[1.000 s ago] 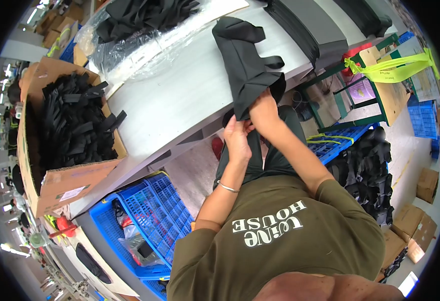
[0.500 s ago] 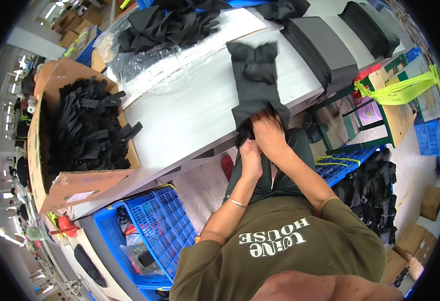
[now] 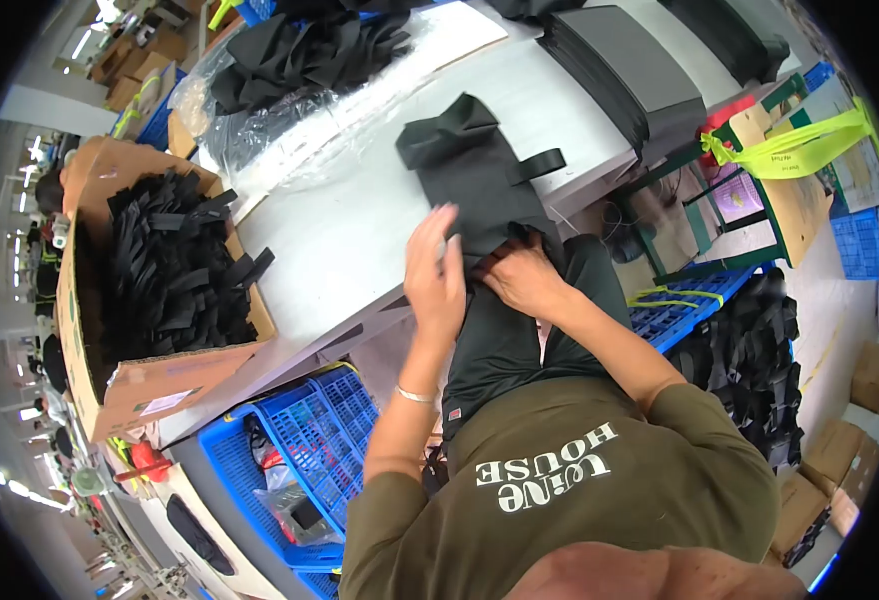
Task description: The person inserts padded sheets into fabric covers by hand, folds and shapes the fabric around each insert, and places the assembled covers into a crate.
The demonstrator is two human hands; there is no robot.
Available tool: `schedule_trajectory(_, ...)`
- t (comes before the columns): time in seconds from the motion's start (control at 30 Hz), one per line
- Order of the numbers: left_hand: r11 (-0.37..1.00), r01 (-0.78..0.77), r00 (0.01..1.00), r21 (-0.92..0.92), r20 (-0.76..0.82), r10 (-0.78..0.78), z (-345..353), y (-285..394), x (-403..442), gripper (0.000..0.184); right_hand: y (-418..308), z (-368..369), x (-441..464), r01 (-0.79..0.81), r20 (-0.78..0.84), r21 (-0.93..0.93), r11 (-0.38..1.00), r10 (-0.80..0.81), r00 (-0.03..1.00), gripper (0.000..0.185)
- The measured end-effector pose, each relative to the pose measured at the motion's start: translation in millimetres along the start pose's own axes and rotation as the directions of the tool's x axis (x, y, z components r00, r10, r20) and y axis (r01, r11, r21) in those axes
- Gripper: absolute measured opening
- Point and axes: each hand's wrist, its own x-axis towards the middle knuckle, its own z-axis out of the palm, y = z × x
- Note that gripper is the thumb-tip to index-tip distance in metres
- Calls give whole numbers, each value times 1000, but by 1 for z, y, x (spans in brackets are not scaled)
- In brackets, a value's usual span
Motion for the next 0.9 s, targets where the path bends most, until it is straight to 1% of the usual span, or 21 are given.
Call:
schedule_trajectory(0.03, 991, -134, 981, -3, 142, 133, 6, -6, 21, 50, -2, 0, -1, 2, -6, 17, 1000, -1, 1000, 20)
schedule_trajectory(0.07, 964, -265, 924, -25, 278, 262, 15, -12, 41, 52, -4, 0, -2, 4, -12, 32, 999, -3, 1000, 19)
schedule_trajectory(0.1, 939, -337, 880, 67, 377, 289, 26, -18, 56, 53, -3, 5, -6, 43, -96, 31, 999, -40, 995, 18)
schedule_trajectory(0.13, 897, -415, 827, 149, 473, 304, 39, -27, 69, 55, -3, 2, -7, 49, -61, 24, 999, -47, 997, 19)
schedule_trajectory(0.17, 924, -367, 789, 112, 564, 245, 53, -47, 75, 57, -2, -2, -8, 52, -26, 17, 998, -52, 998, 20)
schedule_trajectory(0.2, 934, -353, 785, 54, 560, 264, 62, -63, 78, 62, -1, -4, -9, 52, 8, 13, 999, -53, 999, 21)
schedule_trajectory(0.27, 856, -452, 783, 253, 573, 244, 58, -63, 94, 67, 2, -3, -11, 54, 16, 21, 998, -55, 998, 23)
schedule_trajectory(0.3, 847, -432, 827, 309, 510, 236, 59, -67, 100, 68, 2, -1, -12, 51, -1, 38, 998, -51, 999, 23)
schedule_trajectory(0.33, 889, -366, 878, 275, 419, 231, 64, -80, 106, 67, 3, 0, -12, 52, -17, 52, 997, -51, 999, 23)
schedule_trajectory(0.4, 890, -203, 948, 409, 309, 74, 70, -96, 122, 68, 3, 3, -13, 49, -5, 43, 998, -49, 999, 26)
schedule_trajectory(0.43, 862, -176, 944, 476, 329, 12, 71, -96, 122, 71, 4, 5, -14, 50, -11, 34, 998, -50, 999, 27)
schedule_trajectory(0.5, 825, -165, 946, 540, 323, -22, 71, -94, 120, 72, 5, 8, -18, 12, 20, 40, 999, -13, 1000, 31)
schedule_trajectory(0.53, 807, -173, 944, 565, 328, -27, 73, -95, 120, 73, 7, 10, -25, 48, -50, 32, 998, -46, 998, 32)
schedule_trajectory(0.6, 809, -112, 949, 577, 302, -84, 77, -102, 117, 75, 13, 11, -49, 82, -197, -13, 997, -83, 977, 34)
schedule_trajectory(0.67, 805, -48, 957, 591, 258, -132, 75, -93, 111, 73, 10, 2, -88, -43, -387, 183, 982, 112, 915, 44)
schedule_trajectory(0.7, 783, -33, 965, 621, 224, -137, 78, -97, 106, 72, 7, 0, -104, -178, -460, 206, 962, 256, 850, 49)
schedule_trajectory(0.73, 777, -14, 967, 629, 206, -149, 77, -94, 101, 72, 6, -1, -120, -303, -527, 236, 923, 384, 758, 54)
schedule_trajectory(0.8, 738, 0, 964, 675, 196, -180, 77, -82, 90, 74, 10, 1, -118, -365, -493, 551, 751, 645, 583, 64)
schedule_trajectory(0.83, 711, 14, 961, 703, 186, -203, 80, -84, 85, 76, 17, 10, -111, -282, -331, 776, 564, 745, 578, 69)
schedule_trajectory(0.87, 704, 15, 961, 710, 183, -205, 83, -93, 80, 77, 27, 16, -101, -264, -157, 876, 405, 755, 637, 66)
schedule_trajectory(0.9, 703, 18, 954, 711, 199, -226, 82, -85, 76, 77, 27, -10, -95, -408, 173, 891, 200, 682, 711, 60)
